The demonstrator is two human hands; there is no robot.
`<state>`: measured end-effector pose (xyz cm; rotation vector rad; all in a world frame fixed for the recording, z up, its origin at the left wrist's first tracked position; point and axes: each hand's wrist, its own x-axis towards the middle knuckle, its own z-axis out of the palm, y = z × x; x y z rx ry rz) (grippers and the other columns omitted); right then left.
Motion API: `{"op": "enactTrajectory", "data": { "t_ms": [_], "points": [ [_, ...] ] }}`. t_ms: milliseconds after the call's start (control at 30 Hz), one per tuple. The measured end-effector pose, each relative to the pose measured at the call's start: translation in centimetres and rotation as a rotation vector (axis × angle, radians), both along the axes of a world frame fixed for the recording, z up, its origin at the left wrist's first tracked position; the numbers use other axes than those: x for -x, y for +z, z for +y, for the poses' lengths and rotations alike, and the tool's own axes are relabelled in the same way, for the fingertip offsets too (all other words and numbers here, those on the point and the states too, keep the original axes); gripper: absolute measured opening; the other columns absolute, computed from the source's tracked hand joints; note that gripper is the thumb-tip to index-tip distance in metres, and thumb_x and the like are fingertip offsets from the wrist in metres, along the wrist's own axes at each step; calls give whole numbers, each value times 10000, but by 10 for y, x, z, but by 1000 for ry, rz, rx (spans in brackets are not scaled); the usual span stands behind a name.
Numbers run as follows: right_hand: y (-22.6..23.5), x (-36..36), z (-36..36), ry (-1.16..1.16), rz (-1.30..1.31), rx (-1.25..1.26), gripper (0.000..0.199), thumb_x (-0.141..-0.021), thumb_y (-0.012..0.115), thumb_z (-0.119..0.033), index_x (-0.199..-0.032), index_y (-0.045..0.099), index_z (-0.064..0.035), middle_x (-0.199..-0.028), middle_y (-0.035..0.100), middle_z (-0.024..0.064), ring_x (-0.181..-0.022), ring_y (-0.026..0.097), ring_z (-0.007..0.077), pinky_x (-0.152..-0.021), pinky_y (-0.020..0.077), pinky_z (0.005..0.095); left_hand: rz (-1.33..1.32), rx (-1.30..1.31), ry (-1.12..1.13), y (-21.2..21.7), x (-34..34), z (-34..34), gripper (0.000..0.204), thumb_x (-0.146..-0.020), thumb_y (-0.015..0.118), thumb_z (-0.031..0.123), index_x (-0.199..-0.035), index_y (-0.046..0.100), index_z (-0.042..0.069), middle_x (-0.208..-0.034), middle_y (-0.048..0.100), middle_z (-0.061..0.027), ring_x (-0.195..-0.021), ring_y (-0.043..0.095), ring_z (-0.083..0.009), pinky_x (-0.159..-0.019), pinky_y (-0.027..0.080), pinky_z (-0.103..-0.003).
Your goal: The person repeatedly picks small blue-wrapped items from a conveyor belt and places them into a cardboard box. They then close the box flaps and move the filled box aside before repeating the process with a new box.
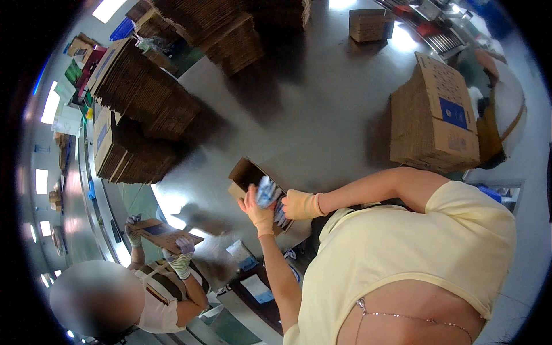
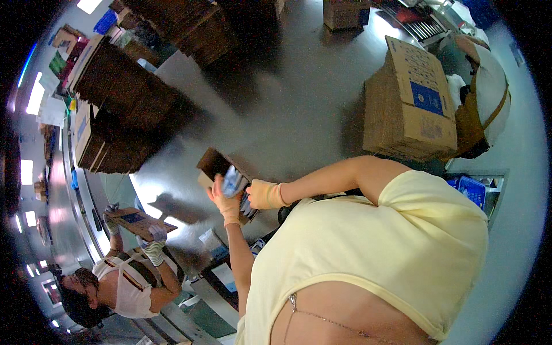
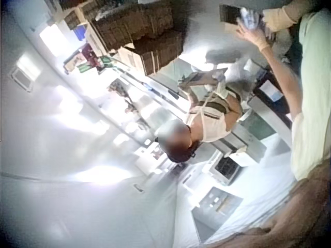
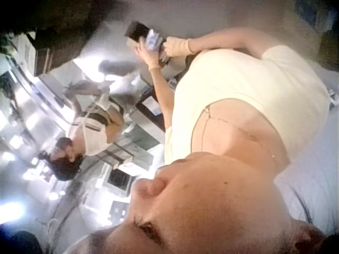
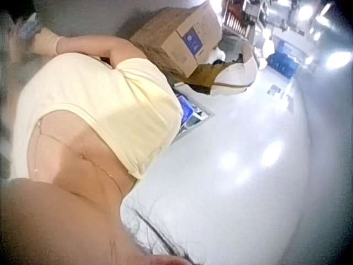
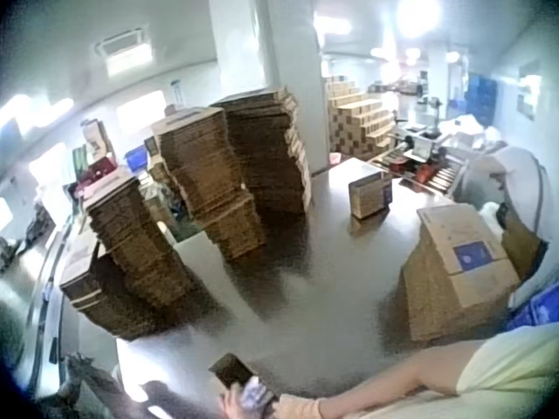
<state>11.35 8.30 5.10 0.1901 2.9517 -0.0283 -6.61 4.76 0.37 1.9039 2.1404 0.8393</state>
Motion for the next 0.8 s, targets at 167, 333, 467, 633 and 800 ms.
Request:
{"op": "enactTrajectory", "data": {
  "t_ms": [167,333,467,633,800],
  "points": [
    [-2,0,-5,11,-111,-29,71,-784,608,-190,-786,674,-165,-820,631,-61,-884,577,164,-593,426,329,291,475,-251,62,-6,13,661,-683,734,276,-1272,494,95,-1216,582,-71,-1207,460,-235,-1067,197,-497],
    [-8,-4,-7,-14,-80,-60,80,-781,619,-191,-837,672,-166,-834,629,-57,-900,578,161,-596,425,324,245,110,-120,27,-14,54,289,-857,519,165,-1101,613,43,-1100,639,-140,-957,619,-288,-876,445,-411],
    [-15,-9,-11,-15,-56,-30,65,-791,593,-183,-813,654,-181,-812,621,-52,-869,586,164,-596,423,333,296,699,-28,0,-47,40,330,-909,447,314,-882,674,75,-938,677,-163,-865,651,-323,-748,498,-460],
    [-25,-16,-27,-71,39,18,57,-769,604,-167,-800,653,-169,-808,627,-34,-871,583,185,-614,437,340,-64,174,111,21,-58,-22,247,-889,508,208,-1018,646,49,-1057,641,-168,-1009,590,-336,-877,454,-439],
    [-7,-32,-26,-33,-13,39,63,-763,611,-156,-804,656,-170,-801,622,-25,-860,581,186,-631,443,337,-113,-27,601,33,-75,-186,289,-840,578,99,-1123,604,49,-1112,586,-159,-1063,529,-327,-929,413,-436]
  ]
}}
